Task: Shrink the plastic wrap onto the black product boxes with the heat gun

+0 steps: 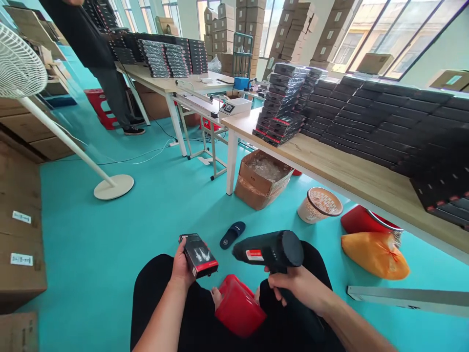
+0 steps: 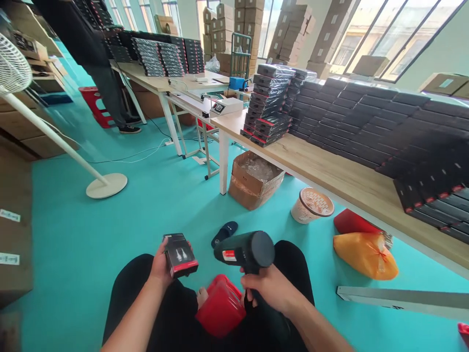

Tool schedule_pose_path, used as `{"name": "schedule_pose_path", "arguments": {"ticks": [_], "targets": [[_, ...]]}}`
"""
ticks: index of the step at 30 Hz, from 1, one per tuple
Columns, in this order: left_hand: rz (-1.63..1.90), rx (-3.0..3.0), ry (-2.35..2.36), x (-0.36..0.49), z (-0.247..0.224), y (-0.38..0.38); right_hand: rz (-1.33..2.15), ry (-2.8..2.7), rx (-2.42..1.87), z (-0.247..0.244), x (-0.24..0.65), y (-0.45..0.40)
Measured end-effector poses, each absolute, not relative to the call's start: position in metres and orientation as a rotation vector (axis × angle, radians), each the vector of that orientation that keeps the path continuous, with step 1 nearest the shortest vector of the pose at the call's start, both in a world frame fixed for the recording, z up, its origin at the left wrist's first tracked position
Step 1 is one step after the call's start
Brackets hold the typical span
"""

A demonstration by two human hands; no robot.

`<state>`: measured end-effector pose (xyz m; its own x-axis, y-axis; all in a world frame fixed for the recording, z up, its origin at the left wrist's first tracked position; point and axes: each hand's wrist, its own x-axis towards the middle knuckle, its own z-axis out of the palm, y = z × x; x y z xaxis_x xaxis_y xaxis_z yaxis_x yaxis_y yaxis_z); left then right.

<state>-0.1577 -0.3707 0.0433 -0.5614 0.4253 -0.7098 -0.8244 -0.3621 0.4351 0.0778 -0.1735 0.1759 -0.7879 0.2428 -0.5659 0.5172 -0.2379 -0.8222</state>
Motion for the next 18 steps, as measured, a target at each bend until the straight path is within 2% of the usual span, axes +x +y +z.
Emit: {"name": "schedule_pose_path", "arguments": {"ticks": [7,10,13,18], "targets": [[2.006,-0.747,1.077,-0.167,0.028,-0.361,-2.396,1.646,0.759,0.161,0.08,-0.229],[2.058,-0.806,1.04,-0.17,0.023,-0.362,-2.397,1.804,0.89,0.157,0.08,-0.226],[2.087,-0.792,1.067,-0.17,0.017,-0.363,-2.363,1.71,0.905,0.154,0.091,-0.211],[1.951,-0.483,1.433,-0.158,0.011,-0.358,-2.379,1.397,0.731,0.159,0.093,-0.207]]}}
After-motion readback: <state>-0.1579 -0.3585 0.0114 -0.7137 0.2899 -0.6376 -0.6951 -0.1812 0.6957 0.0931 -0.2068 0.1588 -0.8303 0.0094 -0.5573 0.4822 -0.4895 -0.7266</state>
